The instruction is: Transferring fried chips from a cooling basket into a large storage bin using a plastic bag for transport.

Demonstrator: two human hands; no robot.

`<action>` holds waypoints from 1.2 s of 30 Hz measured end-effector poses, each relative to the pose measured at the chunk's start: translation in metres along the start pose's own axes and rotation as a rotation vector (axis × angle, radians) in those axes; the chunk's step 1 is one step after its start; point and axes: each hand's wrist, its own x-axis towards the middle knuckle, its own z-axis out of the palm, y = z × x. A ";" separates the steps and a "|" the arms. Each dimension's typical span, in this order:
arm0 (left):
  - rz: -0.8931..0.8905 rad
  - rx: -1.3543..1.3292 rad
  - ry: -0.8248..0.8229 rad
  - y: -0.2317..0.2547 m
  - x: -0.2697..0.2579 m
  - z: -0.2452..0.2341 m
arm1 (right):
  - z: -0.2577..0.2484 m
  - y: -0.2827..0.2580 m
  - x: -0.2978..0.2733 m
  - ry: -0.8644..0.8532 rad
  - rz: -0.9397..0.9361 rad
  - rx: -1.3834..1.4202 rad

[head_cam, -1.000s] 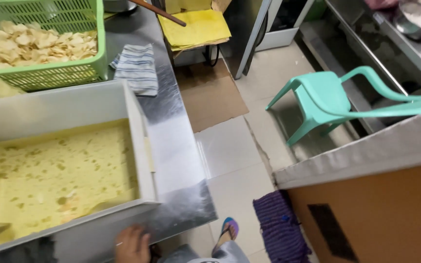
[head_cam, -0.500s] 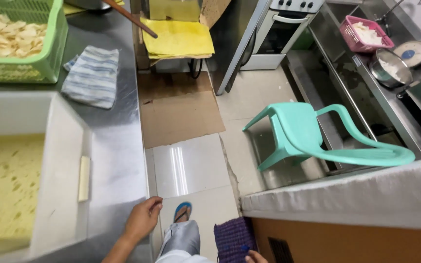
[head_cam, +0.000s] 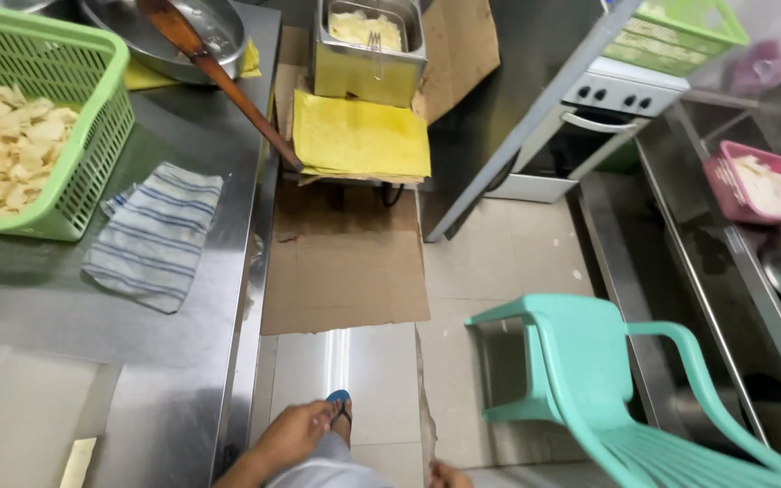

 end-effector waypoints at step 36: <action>-0.491 -0.516 0.466 0.159 0.477 -0.237 | -0.344 -0.785 0.673 -0.433 -0.237 0.844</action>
